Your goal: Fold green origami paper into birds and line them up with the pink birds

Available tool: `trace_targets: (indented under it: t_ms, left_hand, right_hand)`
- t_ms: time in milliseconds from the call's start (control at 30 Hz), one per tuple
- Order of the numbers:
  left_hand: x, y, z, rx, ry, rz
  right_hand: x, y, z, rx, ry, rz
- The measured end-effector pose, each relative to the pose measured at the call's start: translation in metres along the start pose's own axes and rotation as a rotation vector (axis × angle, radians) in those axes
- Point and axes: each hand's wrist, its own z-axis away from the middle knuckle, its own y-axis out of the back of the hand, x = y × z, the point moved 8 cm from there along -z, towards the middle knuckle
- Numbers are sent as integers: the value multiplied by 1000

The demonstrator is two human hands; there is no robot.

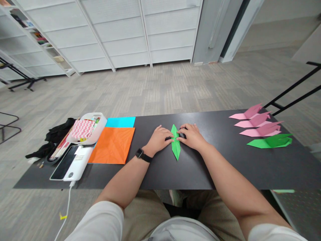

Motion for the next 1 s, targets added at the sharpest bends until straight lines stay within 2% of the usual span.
trace_targets:
  t_ms: [300, 433, 633, 833, 1000]
  left_hand:
    - [3, 11, -1, 98, 17, 30]
    - [9, 27, 3, 188, 21, 89]
    - [27, 45, 9, 292, -64, 131]
    - [27, 55, 20, 475, -1, 171]
    - [20, 55, 25, 520, 71, 354]
  right_hand:
    - [-10, 25, 1, 84, 171, -95]
    - [-13, 37, -1, 170, 161, -136]
    - [-19, 53, 3, 282, 159, -275]
    - [-35, 57, 6, 226, 201, -490]
    - [-42, 53, 8, 267, 183, -587]
